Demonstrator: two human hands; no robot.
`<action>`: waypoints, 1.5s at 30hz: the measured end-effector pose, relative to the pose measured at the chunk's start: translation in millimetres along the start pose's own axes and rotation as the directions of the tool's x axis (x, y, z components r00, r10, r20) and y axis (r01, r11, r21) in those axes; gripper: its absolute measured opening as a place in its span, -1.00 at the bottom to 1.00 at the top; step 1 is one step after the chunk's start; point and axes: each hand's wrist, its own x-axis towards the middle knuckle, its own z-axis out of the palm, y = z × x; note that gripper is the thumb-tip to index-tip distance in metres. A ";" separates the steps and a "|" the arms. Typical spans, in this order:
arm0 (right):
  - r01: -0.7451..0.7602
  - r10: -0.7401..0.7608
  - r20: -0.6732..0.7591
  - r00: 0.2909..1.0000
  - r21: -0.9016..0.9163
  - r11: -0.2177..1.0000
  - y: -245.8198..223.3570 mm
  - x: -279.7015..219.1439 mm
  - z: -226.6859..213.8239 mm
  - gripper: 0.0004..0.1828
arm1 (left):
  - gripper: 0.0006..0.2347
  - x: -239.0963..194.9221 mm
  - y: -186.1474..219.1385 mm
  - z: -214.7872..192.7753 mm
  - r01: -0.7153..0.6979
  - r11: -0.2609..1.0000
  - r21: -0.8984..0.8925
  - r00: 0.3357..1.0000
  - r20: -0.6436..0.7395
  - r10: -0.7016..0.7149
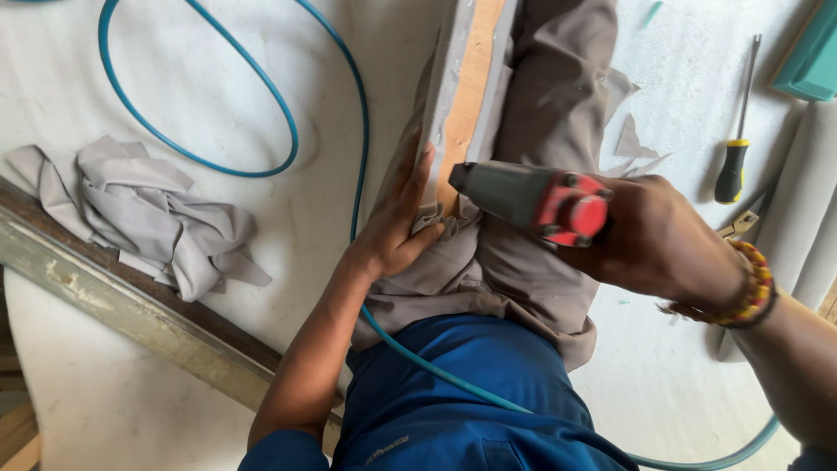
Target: The person is upholstering a long cylindrical cushion by wrapping it with grey fabric and securing it to the wooden frame using a pneumatic staple gun. They repeatedly pull the fabric taut and drive staples along the seam. A screwdriver is also used to adjust the fabric at the end.
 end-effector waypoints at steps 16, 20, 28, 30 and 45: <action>-0.068 0.066 -0.054 0.996 -0.032 0.997 -23.2 5.5 12.2 -0.72 | -0.13 -0.6 -3.4 2.1 0.050 0.996 -0.079 0.999 0.019 -0.049; -0.094 0.096 0.044 0.994 -0.055 0.994 -23.5 12.2 24.2 -0.69 | -0.14 -0.4 -1.2 0.9 0.058 0.997 -0.055 0.998 0.028 -0.057; -0.081 0.049 -0.190 0.981 -0.167 0.983 -20.5 -12.4 8.4 -0.67 | -0.15 -5.7 1.9 -6.1 0.034 0.994 -0.104 0.999 0.023 -0.032; -0.210 0.120 -0.359 0.926 -0.224 0.952 -4.4 -38.8 12.1 -0.60 | -0.15 -8.8 0.8 -7.5 0.025 0.995 -0.096 1.000 0.009 -0.024; -0.593 0.286 -0.790 0.542 -0.119 0.796 219.8 -57.8 227.5 -0.56 | -0.09 -0.8 18.6 29.6 -0.057 0.985 -0.165 0.963 -0.268 0.011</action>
